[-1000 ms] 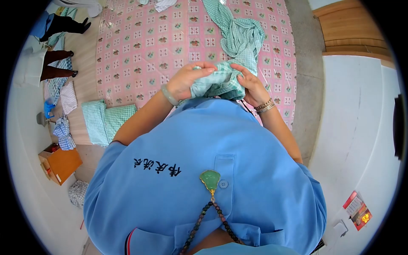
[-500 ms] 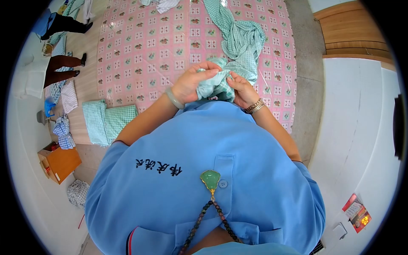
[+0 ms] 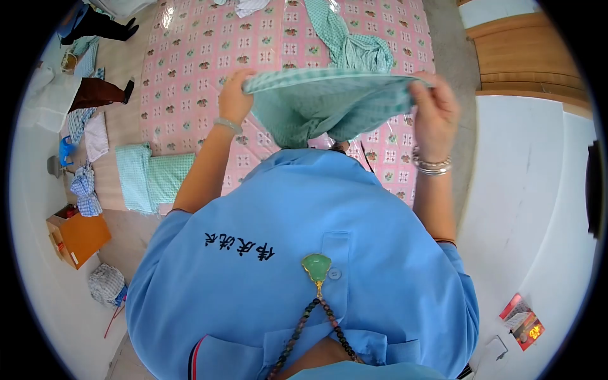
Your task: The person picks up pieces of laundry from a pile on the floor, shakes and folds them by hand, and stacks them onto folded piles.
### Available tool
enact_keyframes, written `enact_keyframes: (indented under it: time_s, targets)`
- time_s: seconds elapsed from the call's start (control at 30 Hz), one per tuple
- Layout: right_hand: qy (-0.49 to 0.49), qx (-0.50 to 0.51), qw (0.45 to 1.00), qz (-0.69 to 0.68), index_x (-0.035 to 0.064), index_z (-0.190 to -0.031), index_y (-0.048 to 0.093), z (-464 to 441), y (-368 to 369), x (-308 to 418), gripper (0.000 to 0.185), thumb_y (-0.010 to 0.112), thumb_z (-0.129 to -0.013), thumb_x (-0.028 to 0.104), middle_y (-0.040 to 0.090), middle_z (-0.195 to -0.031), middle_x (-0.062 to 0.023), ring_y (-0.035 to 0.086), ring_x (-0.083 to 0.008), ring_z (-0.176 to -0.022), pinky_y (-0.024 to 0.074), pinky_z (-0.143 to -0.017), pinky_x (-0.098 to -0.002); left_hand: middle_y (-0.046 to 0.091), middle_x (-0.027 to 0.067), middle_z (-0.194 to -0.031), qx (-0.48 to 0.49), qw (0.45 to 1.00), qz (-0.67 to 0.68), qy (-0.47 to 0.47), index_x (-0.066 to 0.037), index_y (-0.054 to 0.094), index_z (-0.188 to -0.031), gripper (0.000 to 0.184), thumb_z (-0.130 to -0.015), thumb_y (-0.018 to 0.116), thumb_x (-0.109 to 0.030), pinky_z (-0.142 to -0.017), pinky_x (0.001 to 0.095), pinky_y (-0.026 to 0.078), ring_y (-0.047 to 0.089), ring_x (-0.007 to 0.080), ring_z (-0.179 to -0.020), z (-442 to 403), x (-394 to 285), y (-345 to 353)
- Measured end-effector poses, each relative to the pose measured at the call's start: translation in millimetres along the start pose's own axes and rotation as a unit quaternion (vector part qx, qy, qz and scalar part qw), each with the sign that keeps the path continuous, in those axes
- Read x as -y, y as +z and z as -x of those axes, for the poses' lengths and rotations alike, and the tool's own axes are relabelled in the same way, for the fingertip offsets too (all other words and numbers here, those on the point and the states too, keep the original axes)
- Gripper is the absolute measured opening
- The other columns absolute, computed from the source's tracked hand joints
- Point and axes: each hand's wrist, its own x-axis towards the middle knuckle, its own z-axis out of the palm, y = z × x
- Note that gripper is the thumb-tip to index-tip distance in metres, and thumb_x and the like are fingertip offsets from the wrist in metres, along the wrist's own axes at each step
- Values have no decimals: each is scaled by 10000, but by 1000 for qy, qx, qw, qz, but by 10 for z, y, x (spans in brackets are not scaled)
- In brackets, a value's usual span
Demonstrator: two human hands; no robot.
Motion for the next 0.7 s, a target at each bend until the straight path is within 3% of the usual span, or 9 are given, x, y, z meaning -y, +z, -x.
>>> enact_keyframes:
  time_s: [0.07,0.13,0.27,0.4,0.5,0.57,0.6,0.67,0.7]
  targets:
    - [-38,-109,993,17,2,-892,572,-121,-194,200,94,535,-811,33,570,-770,-23,482,-60,-638,381,-554,-185,549,80,-975,-114,991,-3,-71,-134,561,-978,375,-645,515,31,-732,312,434,530,248,-872,6,205,36]
    - [-99,-199,975,-24,-9,-905,564,-249,-492,413,106,502,-827,26,584,-814,-60,518,-94,-702,414,-609,-211,548,69,-976,-113,989,13,-95,-125,569,-972,345,-664,525,23,-719,296,428,527,237,-845,71,387,-7]
    - [-166,-174,970,-43,-22,-900,553,-257,-1297,813,145,470,-852,86,590,-857,-115,562,-190,-767,463,-715,-309,563,74,-916,-104,985,-32,-137,-109,577,-963,267,-710,535,-36,-707,295,422,525,224,-806,170,732,-139]
    - [-223,-256,941,-21,-18,-809,572,54,-2020,1204,213,522,-826,188,599,-826,-121,569,-228,-777,467,-728,-376,564,109,-938,-177,973,-79,-126,-69,565,-907,222,-690,524,-43,-717,359,430,546,280,-801,302,1227,-50]
    - [-253,-316,914,10,-3,-778,576,353,-2416,1452,247,517,-827,231,601,-810,-118,572,-235,-759,481,-722,-389,563,136,-927,-104,963,-105,-225,-49,559,-852,156,-714,487,-59,-718,373,428,544,295,-808,456,1418,226]
    - [-280,-362,889,26,-11,-751,569,540,-2510,1548,244,493,-840,204,593,-799,-147,572,-246,-739,493,-688,-409,559,81,-726,-174,930,-10,-324,-84,564,-838,124,-769,474,-134,-557,304,444,538,173,-770,512,1601,603]
    - [-287,-387,875,45,-12,-747,568,635,-2566,1580,244,492,-840,201,593,-799,-147,572,-245,-733,496,-678,-411,559,81,-726,-168,933,-9,-318,-84,564,-838,124,-769,474,-134,-557,304,444,538,173,-770,413,1374,670]
    - [-297,-408,862,49,-15,-759,557,765,-2636,1599,231,492,-841,191,591,-801,-143,571,-244,-721,500,-663,-414,559,148,-911,-257,738,213,-586,-48,515,-939,188,-783,440,-121,-696,389,446,548,247,-798,167,688,804]
    - [-267,-463,840,94,-8,-784,554,783,-2530,1574,219,497,-844,195,589,-807,-124,567,-229,-728,496,-663,-381,559,148,-911,-248,744,213,-583,-48,515,-939,188,-783,440,-121,-696,389,446,548,247,-798,95,762,940]
